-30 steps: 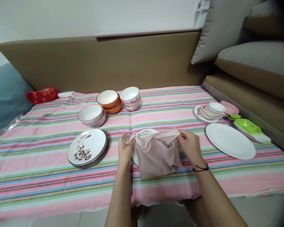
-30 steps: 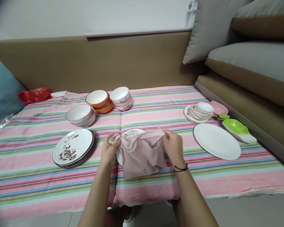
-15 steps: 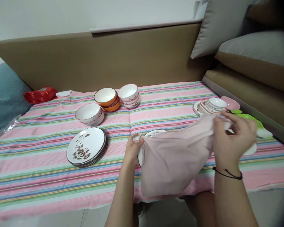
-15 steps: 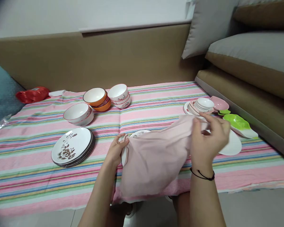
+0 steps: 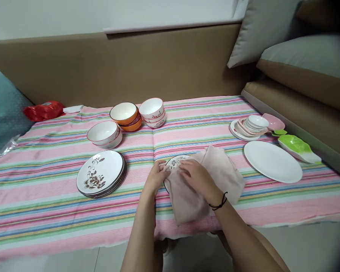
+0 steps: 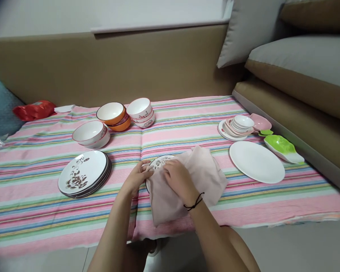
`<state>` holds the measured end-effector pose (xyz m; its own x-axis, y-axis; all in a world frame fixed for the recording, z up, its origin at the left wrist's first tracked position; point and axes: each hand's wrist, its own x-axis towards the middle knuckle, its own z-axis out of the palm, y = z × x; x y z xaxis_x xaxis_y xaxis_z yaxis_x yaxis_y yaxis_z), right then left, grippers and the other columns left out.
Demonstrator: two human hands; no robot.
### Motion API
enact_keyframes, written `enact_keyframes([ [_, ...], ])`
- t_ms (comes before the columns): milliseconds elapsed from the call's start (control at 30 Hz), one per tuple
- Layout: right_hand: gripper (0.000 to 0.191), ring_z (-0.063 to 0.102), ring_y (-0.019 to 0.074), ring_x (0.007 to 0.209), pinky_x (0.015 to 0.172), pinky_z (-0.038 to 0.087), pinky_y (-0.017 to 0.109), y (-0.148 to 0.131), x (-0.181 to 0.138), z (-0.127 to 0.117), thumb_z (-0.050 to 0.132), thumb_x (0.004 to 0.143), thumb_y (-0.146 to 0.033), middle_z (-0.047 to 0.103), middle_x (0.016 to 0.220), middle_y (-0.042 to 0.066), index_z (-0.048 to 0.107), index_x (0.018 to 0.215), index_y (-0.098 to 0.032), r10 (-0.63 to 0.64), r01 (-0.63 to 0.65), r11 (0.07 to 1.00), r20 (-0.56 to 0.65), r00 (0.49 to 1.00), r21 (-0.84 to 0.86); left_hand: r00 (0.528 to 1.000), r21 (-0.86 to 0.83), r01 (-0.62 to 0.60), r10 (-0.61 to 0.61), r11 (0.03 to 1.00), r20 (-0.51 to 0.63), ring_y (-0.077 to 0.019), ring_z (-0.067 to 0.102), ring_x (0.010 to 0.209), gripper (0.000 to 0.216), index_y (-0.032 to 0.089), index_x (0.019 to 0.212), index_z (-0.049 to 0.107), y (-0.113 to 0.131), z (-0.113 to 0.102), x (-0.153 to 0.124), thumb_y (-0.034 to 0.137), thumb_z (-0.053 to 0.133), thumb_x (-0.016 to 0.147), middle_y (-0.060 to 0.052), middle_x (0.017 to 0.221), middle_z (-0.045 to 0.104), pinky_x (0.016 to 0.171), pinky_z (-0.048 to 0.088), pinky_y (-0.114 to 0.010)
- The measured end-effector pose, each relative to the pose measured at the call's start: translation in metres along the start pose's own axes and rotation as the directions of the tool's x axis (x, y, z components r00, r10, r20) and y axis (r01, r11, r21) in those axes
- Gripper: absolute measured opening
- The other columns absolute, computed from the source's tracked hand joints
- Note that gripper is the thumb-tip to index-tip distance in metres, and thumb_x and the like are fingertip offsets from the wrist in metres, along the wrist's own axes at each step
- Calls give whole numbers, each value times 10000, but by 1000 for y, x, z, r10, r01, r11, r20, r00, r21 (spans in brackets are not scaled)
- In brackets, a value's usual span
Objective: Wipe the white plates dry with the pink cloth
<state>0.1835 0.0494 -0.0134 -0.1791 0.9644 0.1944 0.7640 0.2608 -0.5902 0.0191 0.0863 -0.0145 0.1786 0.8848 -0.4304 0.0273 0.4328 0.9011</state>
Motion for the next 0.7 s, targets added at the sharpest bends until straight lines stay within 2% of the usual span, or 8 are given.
enact_keyframes([
  [133, 472, 310, 260, 1363, 1105, 286, 485, 6, -7, 18, 485, 890, -277, 424, 1435, 86, 466, 1349, -170, -32, 47, 985, 92, 995, -166, 980, 286, -46, 99, 957, -173, -195, 569, 765, 357, 175, 921, 576, 0, 0, 7, 471, 620, 727, -49, 817, 630, 688, 402, -291],
  [233, 571, 189, 281, 1411, 1129, 228, 502, 12, -11, 29, 460, 908, -410, 302, 1505, 50, 360, 1423, -183, -9, 33, 964, 92, 996, -264, 949, 453, -71, 201, 889, -244, -244, 566, 857, 415, 176, 796, 600, 2, -2, 12, 579, 502, 784, -81, 852, 644, 747, 388, -328],
  [367, 625, 151, 308, 1417, 1123, 211, 515, 22, -7, 32, 432, 904, -496, 278, 1511, 98, 362, 1423, -156, 55, -72, 946, -60, 997, -317, 945, 362, -145, 237, 921, -226, -220, 580, 786, 374, 178, 740, 584, -1, -7, 17, 542, 513, 787, -73, 802, 651, 684, 402, -304],
  [433, 652, 149, 338, 1411, 1103, 214, 554, 25, -5, 28, 444, 898, -486, 243, 1511, 169, 359, 1415, -97, 121, -173, 936, -181, 976, -307, 928, 284, -152, 236, 947, -289, -196, 585, 714, 286, 184, 728, 560, -5, -10, 20, 467, 602, 737, -52, 736, 643, 635, 409, -283],
  [500, 627, 153, 347, 1407, 1094, 209, 579, 26, -4, 21, 437, 906, -448, 241, 1504, 203, 370, 1397, -62, 140, -214, 938, -265, 954, -273, 909, 216, -146, 217, 965, -356, -181, 587, 655, 216, 189, 709, 544, -10, -14, 22, 364, 666, 678, -35, 676, 634, 600, 412, -270],
  [567, 512, 196, 318, 1401, 1104, 218, 563, 24, -5, 17, 410, 924, -382, 329, 1476, 170, 449, 1347, -95, 71, -133, 963, -255, 964, -235, 908, 159, -145, 195, 977, -371, -176, 593, 615, 179, 188, 674, 545, -14, -19, 24, 291, 687, 640, -34, 636, 634, 582, 416, -268],
  [633, 412, 295, 271, 1368, 1109, 266, 511, 19, -6, 18, 391, 932, -321, 459, 1401, 121, 532, 1281, -153, -43, 14, 982, -155, 987, -186, 917, 135, -146, 186, 980, -352, -177, 595, 580, 163, 186, 629, 555, -17, -22, 25, 259, 700, 615, -35, 593, 631, 571, 421, -273],
  [700, 406, 355, 246, 1337, 1095, 317, 464, 14, -7, 24, 395, 930, -308, 494, 1373, 102, 532, 1287, -171, -134, 129, 981, -25, 991, -144, 915, 137, -150, 190, 979, -355, -178, 589, 547, 164, 188, 589, 565, -20, -23, 24, 237, 721, 585, -27, 542, 615, 559, 420, -278],
])
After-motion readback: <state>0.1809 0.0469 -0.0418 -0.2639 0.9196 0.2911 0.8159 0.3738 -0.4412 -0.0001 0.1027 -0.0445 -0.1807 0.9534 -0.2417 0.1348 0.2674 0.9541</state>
